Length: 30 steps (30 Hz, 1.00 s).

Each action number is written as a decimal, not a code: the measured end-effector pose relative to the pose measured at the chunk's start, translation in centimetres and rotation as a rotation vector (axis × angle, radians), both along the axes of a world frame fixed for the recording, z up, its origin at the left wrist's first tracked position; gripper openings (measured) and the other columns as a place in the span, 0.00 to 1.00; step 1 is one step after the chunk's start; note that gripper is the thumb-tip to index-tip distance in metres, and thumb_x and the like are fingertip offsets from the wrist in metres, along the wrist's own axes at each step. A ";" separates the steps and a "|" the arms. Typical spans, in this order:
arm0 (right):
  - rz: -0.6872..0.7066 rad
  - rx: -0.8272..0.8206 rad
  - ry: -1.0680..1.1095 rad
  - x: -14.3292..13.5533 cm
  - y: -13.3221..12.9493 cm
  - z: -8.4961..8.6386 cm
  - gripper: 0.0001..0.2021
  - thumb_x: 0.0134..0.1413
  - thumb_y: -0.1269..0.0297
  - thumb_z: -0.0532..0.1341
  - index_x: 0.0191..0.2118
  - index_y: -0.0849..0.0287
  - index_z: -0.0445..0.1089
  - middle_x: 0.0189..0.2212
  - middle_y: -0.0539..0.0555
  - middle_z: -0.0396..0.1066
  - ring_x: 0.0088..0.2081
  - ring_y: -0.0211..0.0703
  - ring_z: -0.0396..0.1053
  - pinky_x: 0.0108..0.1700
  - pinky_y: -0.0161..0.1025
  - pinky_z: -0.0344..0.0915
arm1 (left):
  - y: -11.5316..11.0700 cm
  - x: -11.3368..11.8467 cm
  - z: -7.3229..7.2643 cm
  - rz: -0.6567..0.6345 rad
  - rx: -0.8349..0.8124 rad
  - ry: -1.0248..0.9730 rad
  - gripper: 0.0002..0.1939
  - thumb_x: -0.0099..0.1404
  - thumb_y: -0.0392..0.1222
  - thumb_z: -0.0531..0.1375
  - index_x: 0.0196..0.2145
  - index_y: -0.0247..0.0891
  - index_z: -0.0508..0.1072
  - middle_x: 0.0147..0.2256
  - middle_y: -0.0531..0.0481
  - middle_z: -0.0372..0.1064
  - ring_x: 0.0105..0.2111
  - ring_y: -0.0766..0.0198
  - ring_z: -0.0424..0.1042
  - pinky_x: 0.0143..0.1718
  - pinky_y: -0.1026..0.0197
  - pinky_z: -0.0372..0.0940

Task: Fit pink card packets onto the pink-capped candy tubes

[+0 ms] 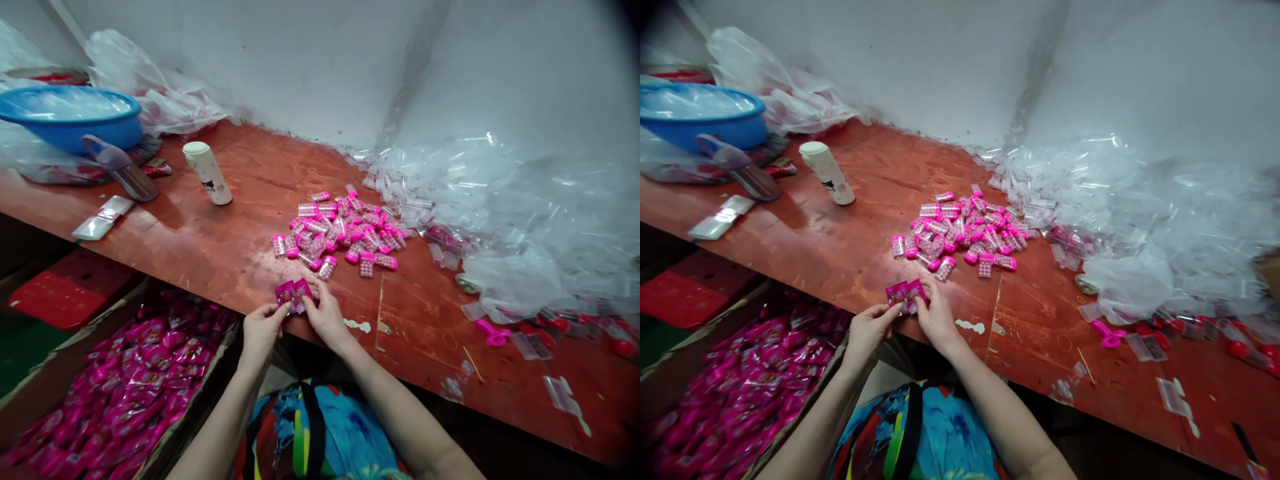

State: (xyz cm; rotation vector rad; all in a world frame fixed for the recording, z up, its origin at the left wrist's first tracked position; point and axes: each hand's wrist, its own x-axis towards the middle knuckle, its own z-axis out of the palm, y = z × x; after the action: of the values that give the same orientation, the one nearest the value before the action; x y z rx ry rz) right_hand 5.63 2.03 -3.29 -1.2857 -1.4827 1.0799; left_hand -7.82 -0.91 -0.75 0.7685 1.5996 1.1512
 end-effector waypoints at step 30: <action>-0.041 0.059 0.071 2.4 -1.8 0.7 0.13 0.64 0.66 0.51 0.52 0.55 0.64 0.41 0.56 0.74 0.40 0.44 0.73 0.45 0.42 0.68 | 0.8 4.4 0.9 -0.119 -0.070 -0.352 0.21 0.46 0.51 0.71 0.17 0.34 0.66 0.12 0.59 0.54 0.13 0.76 0.49 0.16 0.69 0.42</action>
State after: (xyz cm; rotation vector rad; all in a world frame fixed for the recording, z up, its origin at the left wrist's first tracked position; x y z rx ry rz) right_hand 8.07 0.25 -2.59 -1.2194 -1.4196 1.0374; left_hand -3.40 -0.08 0.16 0.5708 1.2771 1.0709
